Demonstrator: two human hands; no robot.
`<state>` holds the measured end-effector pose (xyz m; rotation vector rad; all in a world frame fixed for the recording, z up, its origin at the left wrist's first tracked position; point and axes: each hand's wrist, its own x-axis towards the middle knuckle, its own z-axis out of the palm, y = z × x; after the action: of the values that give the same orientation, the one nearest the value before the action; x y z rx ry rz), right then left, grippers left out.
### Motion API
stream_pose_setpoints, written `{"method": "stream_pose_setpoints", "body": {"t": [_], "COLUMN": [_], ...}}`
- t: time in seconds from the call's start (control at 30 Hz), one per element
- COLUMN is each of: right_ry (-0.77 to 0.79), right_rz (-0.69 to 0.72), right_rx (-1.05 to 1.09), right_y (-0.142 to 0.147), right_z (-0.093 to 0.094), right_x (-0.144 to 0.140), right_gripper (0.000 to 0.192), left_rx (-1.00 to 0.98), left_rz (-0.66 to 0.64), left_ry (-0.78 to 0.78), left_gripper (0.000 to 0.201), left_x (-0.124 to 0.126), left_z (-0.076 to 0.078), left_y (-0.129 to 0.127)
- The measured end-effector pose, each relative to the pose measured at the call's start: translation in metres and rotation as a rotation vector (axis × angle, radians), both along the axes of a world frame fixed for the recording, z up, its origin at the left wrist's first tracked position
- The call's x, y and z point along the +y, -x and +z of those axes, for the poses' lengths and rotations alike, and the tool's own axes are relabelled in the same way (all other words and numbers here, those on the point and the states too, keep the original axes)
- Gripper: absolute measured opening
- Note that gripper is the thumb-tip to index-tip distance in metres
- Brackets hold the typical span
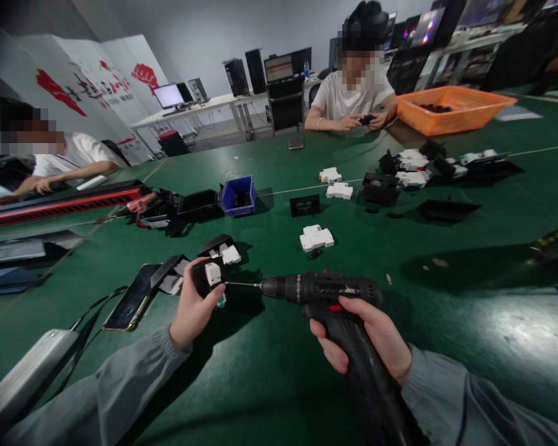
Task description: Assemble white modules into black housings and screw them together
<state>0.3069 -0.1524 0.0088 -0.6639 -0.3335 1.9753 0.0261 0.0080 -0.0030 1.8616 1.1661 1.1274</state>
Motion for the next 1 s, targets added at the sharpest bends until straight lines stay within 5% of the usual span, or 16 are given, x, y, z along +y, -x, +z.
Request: {"method": "stream_pose_setpoints", "body": {"t": [1.0], "right_ry": [-0.047], "right_rz": [0.024], "right_rx": [-0.068], "right_y": [0.0014], "right_z": [0.0002], "right_x": [-0.0016], "right_gripper": [0.051], "left_rx": [-0.008], "left_rz": [0.041], "left_ry": [-0.11], "left_gripper": [0.06], "left_x": [-0.0027], "left_z": [0.0022], "left_y": [-0.0024]}}
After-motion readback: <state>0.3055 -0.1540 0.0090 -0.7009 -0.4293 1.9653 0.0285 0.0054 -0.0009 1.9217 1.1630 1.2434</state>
